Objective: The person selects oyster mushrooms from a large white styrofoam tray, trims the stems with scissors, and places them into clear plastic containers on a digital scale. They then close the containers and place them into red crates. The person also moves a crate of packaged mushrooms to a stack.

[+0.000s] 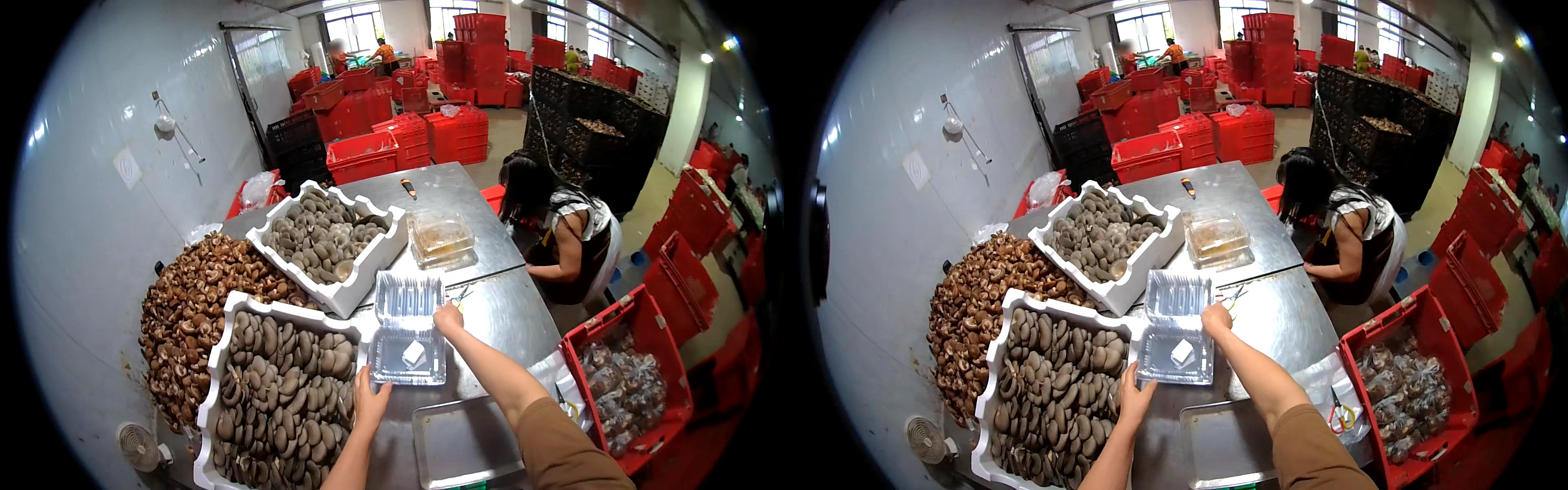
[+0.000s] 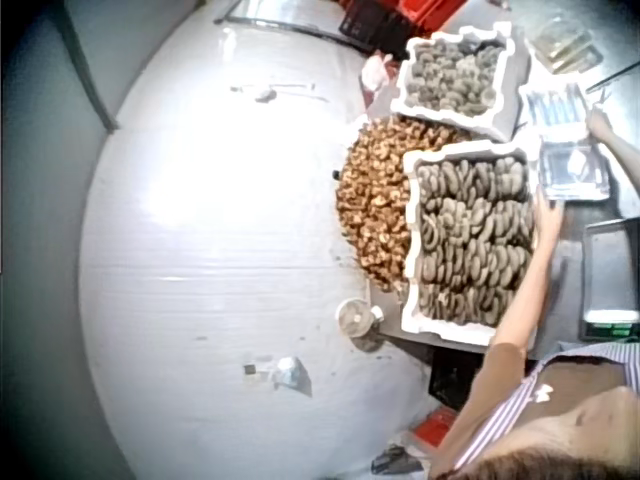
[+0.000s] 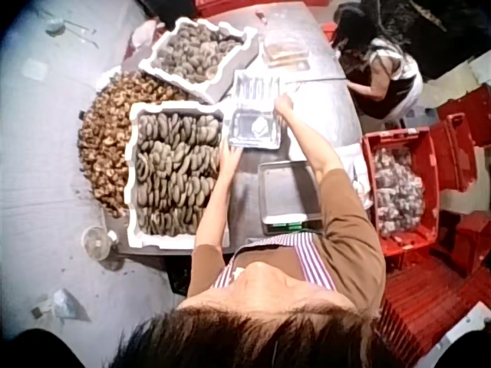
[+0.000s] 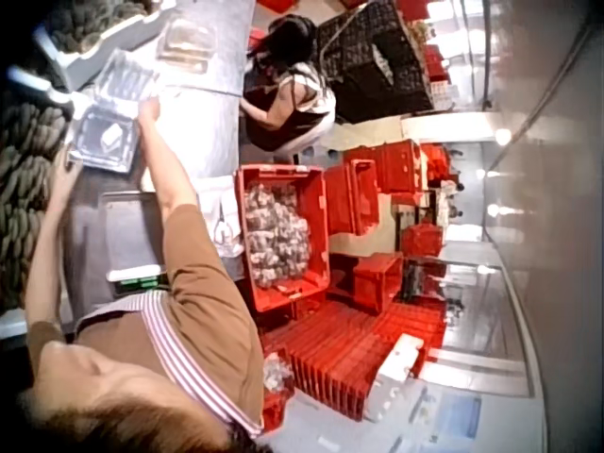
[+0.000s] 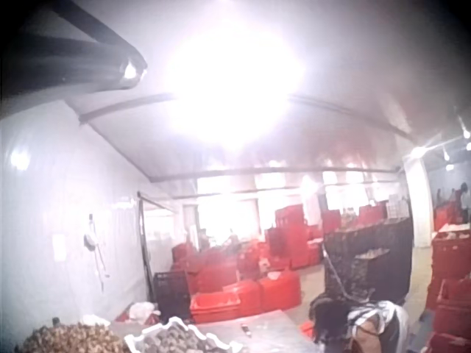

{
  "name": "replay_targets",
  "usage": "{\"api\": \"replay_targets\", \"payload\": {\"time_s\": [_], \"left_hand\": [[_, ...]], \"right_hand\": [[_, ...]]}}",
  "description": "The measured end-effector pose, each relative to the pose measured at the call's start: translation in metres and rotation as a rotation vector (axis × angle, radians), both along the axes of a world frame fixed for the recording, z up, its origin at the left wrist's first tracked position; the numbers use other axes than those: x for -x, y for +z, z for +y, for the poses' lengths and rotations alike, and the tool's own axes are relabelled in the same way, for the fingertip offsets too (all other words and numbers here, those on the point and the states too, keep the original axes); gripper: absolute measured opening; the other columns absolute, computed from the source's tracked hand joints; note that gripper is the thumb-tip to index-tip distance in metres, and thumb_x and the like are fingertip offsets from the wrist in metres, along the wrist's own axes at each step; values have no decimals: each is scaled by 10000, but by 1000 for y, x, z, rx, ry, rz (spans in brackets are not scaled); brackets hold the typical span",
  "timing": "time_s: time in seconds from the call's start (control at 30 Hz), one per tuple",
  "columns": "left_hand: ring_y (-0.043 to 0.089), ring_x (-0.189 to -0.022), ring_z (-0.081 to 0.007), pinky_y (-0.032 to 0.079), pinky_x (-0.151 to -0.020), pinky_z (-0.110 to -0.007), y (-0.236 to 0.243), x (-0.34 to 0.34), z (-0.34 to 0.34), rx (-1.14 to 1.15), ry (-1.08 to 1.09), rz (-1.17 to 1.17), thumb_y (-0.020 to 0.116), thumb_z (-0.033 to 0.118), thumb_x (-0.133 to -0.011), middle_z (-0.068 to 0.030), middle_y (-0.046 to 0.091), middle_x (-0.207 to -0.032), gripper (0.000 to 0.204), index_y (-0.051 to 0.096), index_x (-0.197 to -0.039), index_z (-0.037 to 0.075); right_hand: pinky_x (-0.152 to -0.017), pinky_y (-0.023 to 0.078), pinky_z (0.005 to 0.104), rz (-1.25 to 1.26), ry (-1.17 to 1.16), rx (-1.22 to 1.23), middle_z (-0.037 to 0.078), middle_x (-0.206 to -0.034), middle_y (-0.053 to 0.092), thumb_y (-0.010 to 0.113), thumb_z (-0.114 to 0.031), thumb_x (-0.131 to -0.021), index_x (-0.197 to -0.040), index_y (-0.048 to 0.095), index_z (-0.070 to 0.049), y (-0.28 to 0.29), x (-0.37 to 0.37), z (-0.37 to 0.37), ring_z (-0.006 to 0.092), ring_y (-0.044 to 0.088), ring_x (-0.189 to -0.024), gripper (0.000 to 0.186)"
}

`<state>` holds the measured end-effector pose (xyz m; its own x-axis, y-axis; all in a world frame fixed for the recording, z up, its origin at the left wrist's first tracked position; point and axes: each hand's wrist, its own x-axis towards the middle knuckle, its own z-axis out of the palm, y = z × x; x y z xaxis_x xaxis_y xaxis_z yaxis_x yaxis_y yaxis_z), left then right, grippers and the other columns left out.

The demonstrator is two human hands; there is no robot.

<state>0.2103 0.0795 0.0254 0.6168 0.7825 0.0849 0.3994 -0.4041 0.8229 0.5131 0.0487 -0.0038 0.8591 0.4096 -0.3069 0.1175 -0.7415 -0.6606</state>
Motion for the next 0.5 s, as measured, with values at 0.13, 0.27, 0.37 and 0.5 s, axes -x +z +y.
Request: {"api": "replay_targets", "payload": {"time_s": [0.13,0.27,0.37,0.5], "left_hand": [[516,-1224,-389,413,-1030,-426,-19,-32,-13,73,62,30,724,185,-808,-238,528,-1343,685,438,-1397,-18],[512,-1258,-357,403,-1051,-414,-36,-46,-31,146,149,53,692,145,-853,-228,519,-1370,643,425,-1419,-2],[504,-1278,-336,403,-1055,-405,-49,-63,-39,126,215,12,660,119,-879,-218,511,-1389,603,426,-1423,4],[559,-1204,-354,427,-1019,-391,-75,-73,-30,118,326,-76,620,63,-892,-223,584,-1293,524,468,-1386,-21]], "right_hand": [[-945,479,462,-37,34,27,243,-1122,662,525,-286,-886,-1200,574,28,-2,-30,-5,411,622,-1078,447],[-921,486,460,-94,111,-41,227,-1062,684,573,-302,-798,-1116,635,6,3,-43,-11,377,649,-1034,447],[-897,495,464,-153,112,-97,229,-1040,688,593,-295,-769,-1124,634,1,-10,-57,-11,377,654,-1008,464],[-889,495,488,-122,85,-64,264,-1016,677,573,-243,-798,-1130,606,19,-9,-54,3,419,645,-993,424]]}}
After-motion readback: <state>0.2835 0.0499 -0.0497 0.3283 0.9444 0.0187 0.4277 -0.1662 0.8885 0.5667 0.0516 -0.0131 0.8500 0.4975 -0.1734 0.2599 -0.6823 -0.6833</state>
